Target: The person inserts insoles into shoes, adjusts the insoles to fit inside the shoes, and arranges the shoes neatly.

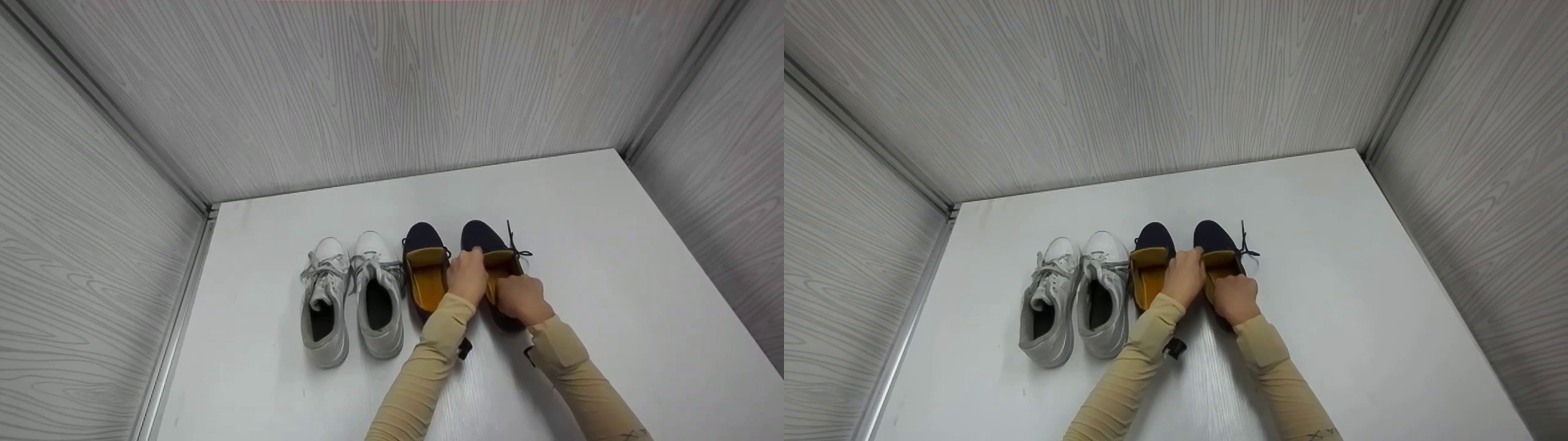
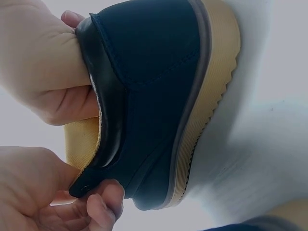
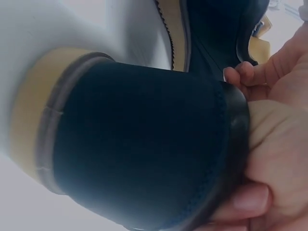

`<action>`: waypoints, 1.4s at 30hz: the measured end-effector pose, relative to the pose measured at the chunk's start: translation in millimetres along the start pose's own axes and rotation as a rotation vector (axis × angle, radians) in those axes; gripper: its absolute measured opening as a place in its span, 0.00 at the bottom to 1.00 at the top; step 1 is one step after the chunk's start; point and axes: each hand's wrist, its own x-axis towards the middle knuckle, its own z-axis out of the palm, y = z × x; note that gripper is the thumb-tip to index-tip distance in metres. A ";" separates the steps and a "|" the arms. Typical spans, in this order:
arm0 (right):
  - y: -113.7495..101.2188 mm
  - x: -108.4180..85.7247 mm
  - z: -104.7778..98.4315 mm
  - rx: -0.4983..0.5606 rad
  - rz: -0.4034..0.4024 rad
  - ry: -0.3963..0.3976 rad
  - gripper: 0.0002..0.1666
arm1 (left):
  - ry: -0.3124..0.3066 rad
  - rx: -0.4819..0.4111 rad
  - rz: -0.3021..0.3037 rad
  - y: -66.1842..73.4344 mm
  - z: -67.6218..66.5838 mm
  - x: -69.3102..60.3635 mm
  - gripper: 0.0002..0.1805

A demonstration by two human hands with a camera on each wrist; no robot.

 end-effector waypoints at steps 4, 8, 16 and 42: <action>2.3 0.3 2.0 0.068 0.010 0.067 0.13 | 0.012 0.006 -0.001 0.2 -1.4 -0.3 0.02; 8.9 -0.7 3.5 0.210 0.042 0.178 0.12 | 0.011 -0.010 0.018 0.8 -1.8 -3.3 0.03; 32.5 -3.5 -9.3 0.356 0.092 0.364 0.16 | 0.013 -0.089 -0.006 4.7 2.5 -18.9 0.16; 45.6 6.5 16.9 0.469 0.169 0.129 0.16 | 0.011 -0.164 -0.098 17.7 18.0 -50.4 0.49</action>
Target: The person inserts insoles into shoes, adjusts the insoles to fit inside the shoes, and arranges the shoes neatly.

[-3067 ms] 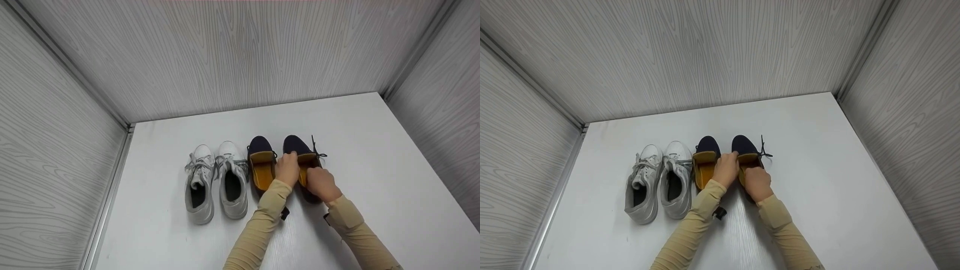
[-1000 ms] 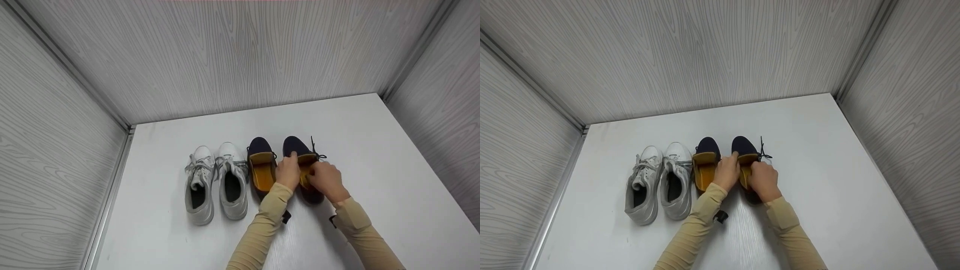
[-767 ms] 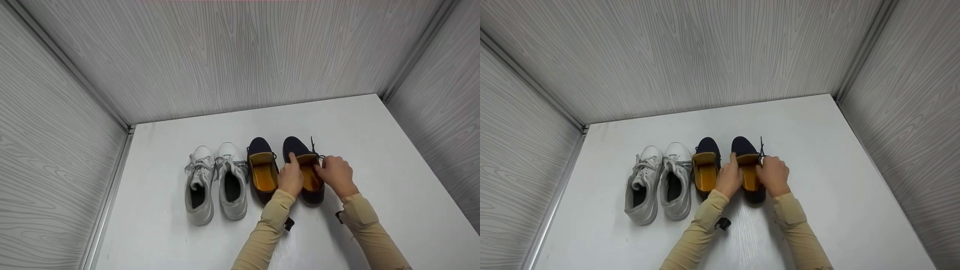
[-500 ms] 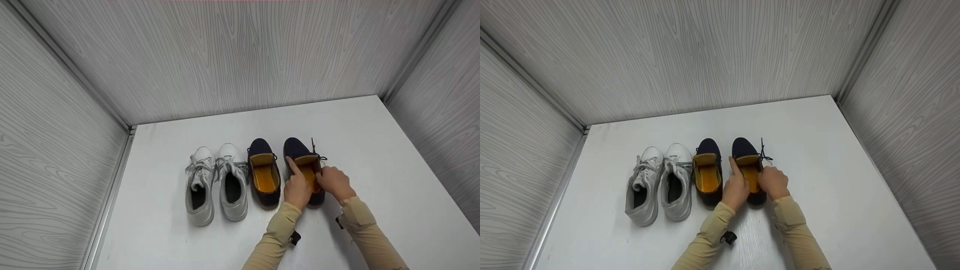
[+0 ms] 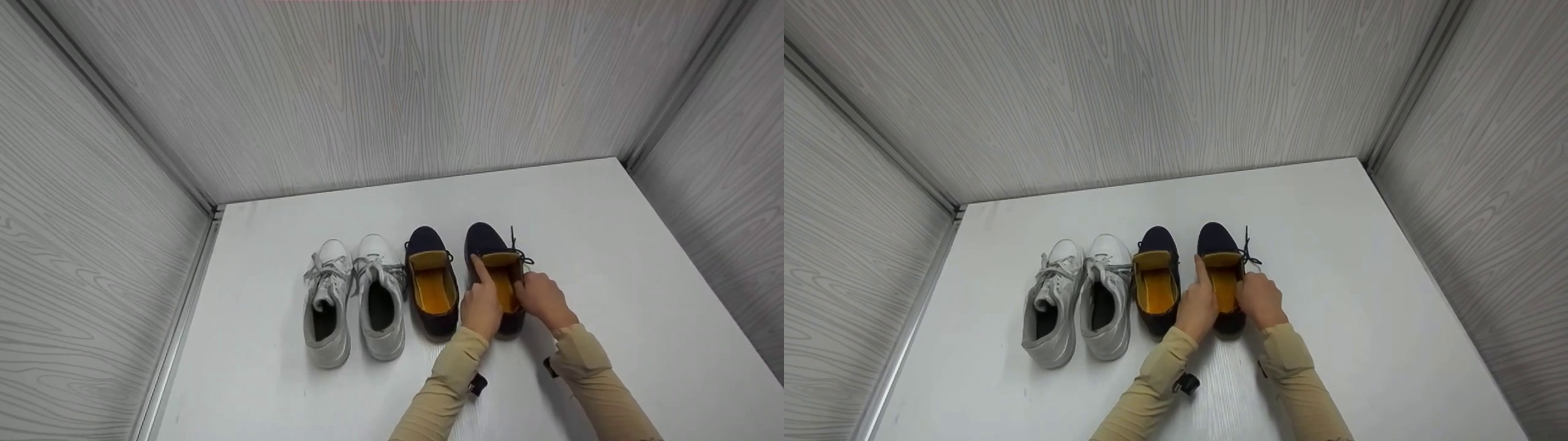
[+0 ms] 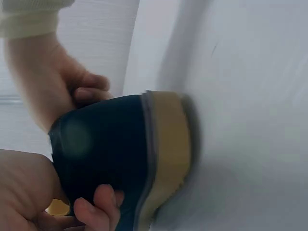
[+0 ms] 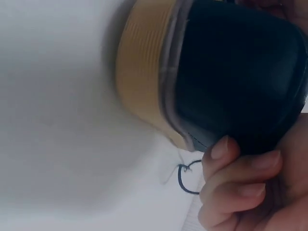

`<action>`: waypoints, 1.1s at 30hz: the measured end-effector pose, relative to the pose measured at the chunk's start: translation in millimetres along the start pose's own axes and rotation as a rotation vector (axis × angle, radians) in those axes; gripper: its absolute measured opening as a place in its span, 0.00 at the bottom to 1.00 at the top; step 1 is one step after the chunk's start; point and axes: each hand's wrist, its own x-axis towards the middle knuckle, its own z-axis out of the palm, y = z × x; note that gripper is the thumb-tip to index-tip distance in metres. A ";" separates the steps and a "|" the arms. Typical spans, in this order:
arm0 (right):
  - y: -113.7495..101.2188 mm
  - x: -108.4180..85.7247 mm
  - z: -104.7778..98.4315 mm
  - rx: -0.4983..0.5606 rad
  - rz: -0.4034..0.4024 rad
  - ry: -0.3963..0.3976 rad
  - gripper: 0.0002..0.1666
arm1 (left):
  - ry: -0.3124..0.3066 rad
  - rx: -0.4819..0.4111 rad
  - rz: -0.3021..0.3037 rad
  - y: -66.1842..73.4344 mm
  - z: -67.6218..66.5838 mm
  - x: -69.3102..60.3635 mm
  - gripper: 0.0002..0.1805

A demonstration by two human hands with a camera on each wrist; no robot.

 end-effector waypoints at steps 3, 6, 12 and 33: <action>-5.5 2.3 2.9 0.020 -0.017 0.038 0.17 | 0.017 0.045 0.030 -2.9 -6.4 5.4 0.49; -11.2 6.5 3.6 0.024 -0.037 0.075 0.18 | 0.016 0.070 0.034 -5.0 -13.2 11.7 0.49; -18.4 14.7 6.0 0.043 -0.025 0.056 0.17 | -0.009 0.090 0.007 -7.2 -18.8 19.3 0.47; -22.0 22.7 12.7 0.038 -0.017 -0.047 0.17 | 0.088 0.255 0.013 -6.2 -10.3 16.3 0.41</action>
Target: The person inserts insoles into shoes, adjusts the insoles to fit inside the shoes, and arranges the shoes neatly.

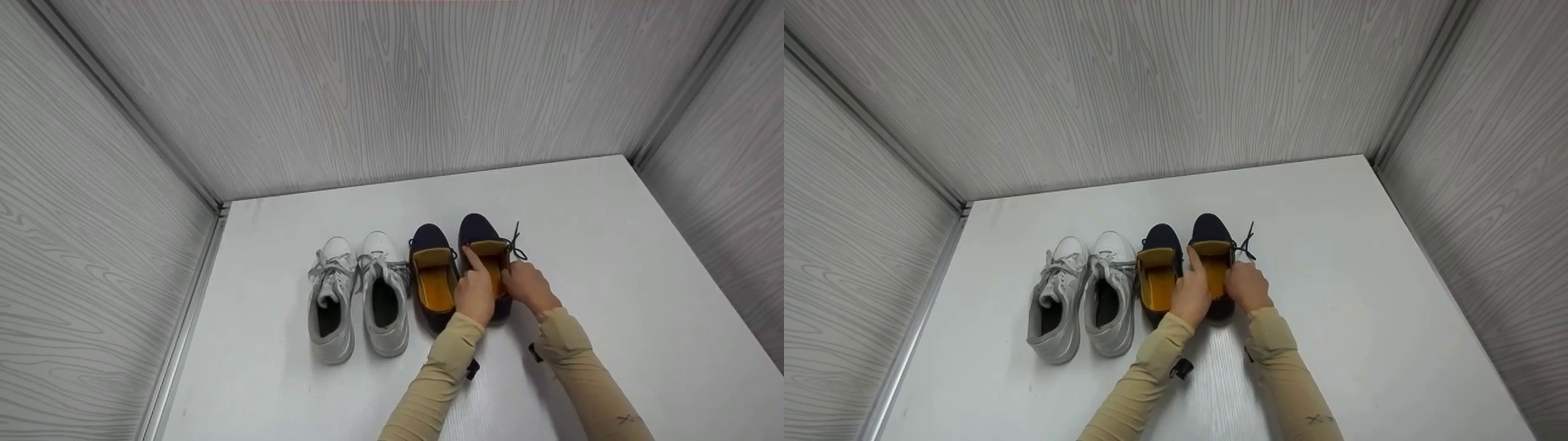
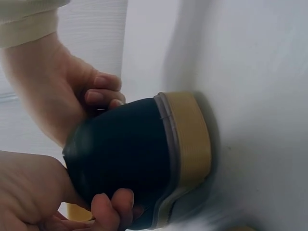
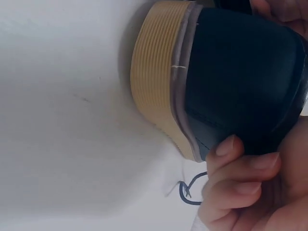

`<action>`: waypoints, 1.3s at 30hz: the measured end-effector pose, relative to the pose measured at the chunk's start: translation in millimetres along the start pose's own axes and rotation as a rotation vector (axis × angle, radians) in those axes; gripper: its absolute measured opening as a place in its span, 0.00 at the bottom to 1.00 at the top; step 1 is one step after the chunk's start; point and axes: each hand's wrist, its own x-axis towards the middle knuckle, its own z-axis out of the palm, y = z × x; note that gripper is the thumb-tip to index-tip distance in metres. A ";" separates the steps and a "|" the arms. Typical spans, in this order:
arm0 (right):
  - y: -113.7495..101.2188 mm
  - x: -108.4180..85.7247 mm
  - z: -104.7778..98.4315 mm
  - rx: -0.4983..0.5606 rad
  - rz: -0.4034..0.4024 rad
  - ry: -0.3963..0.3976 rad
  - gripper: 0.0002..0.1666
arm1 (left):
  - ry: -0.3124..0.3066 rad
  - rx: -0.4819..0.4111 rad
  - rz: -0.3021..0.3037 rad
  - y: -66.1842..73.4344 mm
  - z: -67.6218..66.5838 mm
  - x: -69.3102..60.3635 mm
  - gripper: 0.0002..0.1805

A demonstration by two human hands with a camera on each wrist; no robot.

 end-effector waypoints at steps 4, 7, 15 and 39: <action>-2.1 1.7 1.3 -0.044 -0.028 0.000 0.18 | 0.045 0.050 0.021 -0.2 1.9 -0.5 0.38; -2.3 2.9 3.5 -0.048 -0.043 0.002 0.19 | 0.060 0.062 0.023 -0.8 2.8 -1.0 0.38; -2.6 2.5 4.7 -0.049 -0.051 0.016 0.18 | 0.039 0.051 0.019 0.3 2.7 -0.9 0.38; -2.1 1.0 4.4 0.004 0.031 -0.026 0.19 | 0.028 0.022 -0.003 0.5 2.9 -2.7 0.37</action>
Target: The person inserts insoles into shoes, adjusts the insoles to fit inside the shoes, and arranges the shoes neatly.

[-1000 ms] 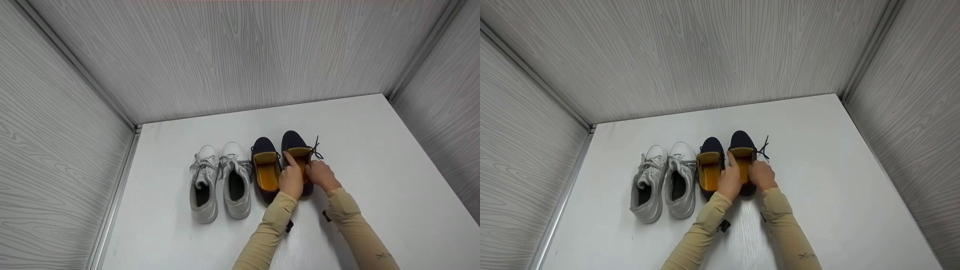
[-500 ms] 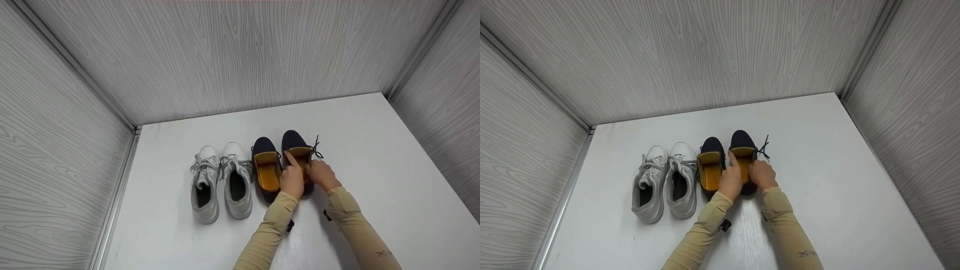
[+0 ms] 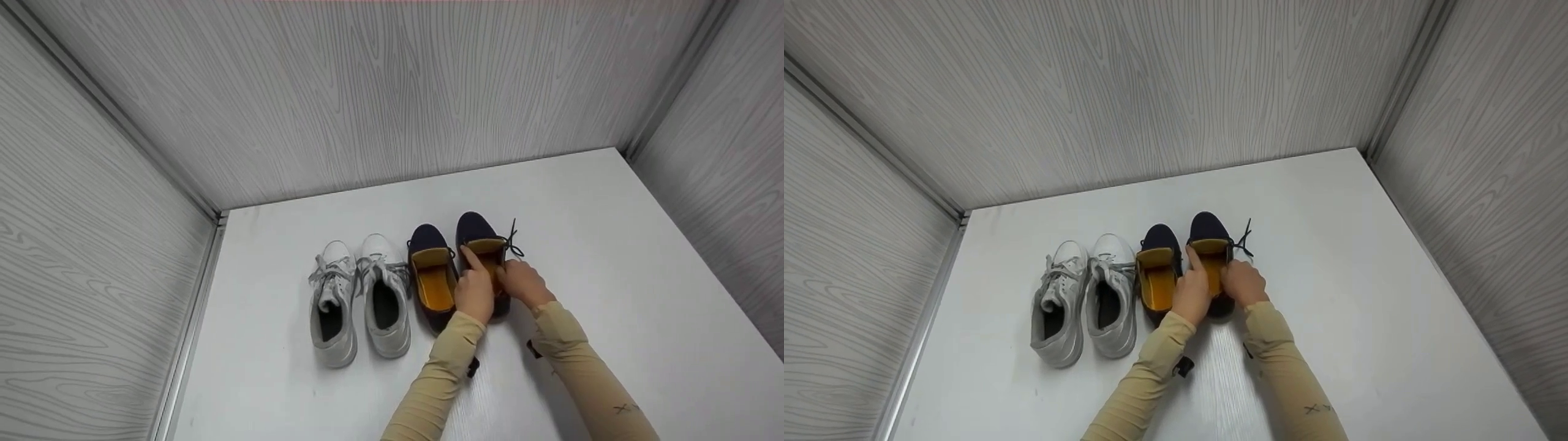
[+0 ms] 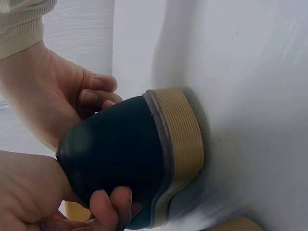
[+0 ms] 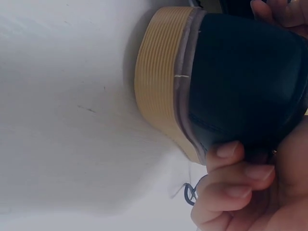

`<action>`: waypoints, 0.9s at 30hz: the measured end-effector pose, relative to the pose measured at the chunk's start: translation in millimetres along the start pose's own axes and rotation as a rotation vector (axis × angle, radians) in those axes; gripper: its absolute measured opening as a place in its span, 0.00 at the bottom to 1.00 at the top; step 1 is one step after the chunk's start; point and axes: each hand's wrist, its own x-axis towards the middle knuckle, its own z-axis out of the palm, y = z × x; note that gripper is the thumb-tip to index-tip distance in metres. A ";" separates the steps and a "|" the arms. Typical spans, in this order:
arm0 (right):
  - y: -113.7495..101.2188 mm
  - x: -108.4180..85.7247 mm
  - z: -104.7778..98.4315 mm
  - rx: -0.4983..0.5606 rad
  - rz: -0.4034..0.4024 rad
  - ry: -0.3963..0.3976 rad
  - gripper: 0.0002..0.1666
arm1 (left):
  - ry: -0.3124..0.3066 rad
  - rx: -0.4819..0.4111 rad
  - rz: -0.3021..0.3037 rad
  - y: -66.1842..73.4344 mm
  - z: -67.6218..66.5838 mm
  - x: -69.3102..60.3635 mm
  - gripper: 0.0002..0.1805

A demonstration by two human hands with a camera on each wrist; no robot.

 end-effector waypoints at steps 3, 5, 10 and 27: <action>-0.7 0.7 1.1 -0.002 0.003 -0.008 0.19 | 0.006 -0.005 -0.009 -1.4 1.8 0.0 0.37; -0.8 1.2 1.7 -0.007 0.004 -0.017 0.19 | -0.001 -0.005 -0.020 -1.9 1.9 -0.2 0.38; -2.5 4.1 -0.7 -0.016 0.018 -0.033 0.19 | -0.038 -0.005 -0.020 -3.2 -1.2 3.4 0.39; -34.9 -50.7 -31.9 -0.062 -0.227 0.427 0.12 | 0.232 0.033 0.318 -65.6 -83.1 -13.4 0.09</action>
